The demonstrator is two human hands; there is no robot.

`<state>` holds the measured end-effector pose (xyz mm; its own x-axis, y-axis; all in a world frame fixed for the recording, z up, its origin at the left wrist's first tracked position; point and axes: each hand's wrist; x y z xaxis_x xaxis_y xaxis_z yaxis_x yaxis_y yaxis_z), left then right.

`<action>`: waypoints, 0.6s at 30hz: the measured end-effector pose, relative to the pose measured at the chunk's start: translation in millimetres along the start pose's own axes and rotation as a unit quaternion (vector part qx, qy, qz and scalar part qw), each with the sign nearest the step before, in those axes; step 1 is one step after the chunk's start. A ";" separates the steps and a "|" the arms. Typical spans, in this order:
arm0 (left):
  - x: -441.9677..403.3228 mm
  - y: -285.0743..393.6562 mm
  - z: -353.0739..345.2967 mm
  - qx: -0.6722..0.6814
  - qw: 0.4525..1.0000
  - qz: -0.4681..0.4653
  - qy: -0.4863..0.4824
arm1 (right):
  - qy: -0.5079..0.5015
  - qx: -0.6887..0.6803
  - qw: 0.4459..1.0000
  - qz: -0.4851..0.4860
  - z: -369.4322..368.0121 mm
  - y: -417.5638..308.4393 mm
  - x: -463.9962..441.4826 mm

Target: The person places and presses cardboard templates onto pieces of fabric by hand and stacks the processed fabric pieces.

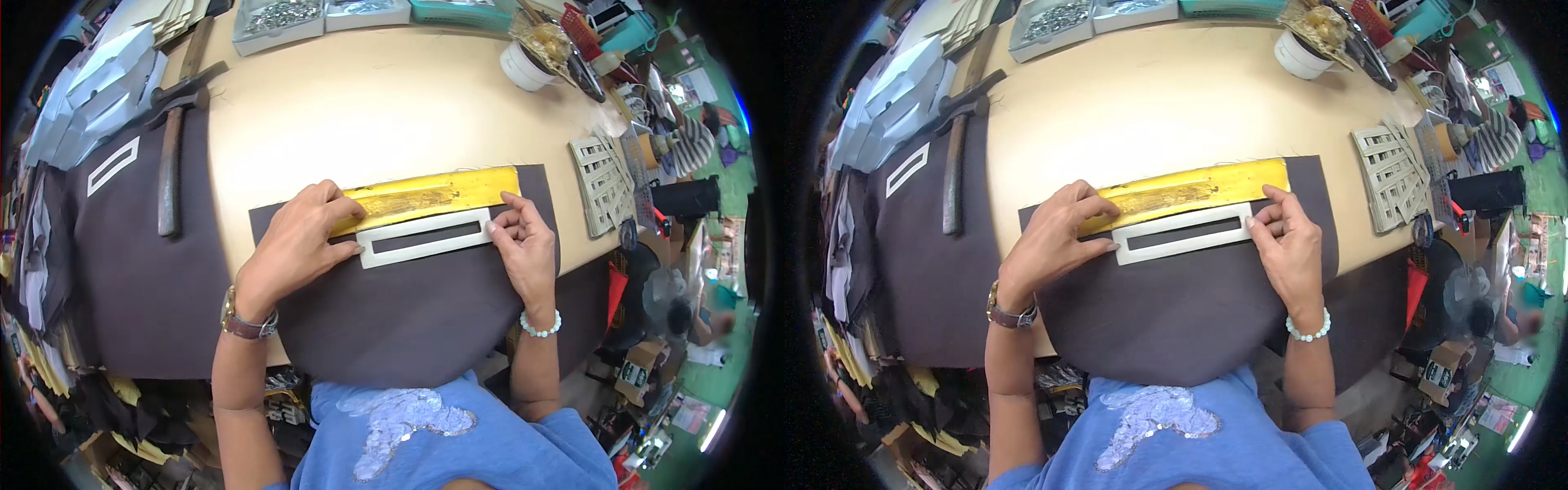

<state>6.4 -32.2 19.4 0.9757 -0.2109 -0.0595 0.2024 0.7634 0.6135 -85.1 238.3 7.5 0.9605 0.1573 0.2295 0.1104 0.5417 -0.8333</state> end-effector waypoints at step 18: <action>0.4 -0.2 -1.5 0.027 0.999 -0.001 0.021 | 0.003 0.001 0.999 -0.036 2.3 7.6 -3.8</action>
<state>6.8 -31.6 18.0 0.9781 -0.1865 -0.0927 0.2010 0.7281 0.6553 -88.5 243.8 1.5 0.9518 0.1129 0.2853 0.1783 0.5532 -0.8137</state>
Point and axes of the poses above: each hand's wrist, its own x-axis away from the middle knuckle, its own z-axis out of the back of the hand, y = z × x, and after that the axes turned 11 degrees about -z, right-handed
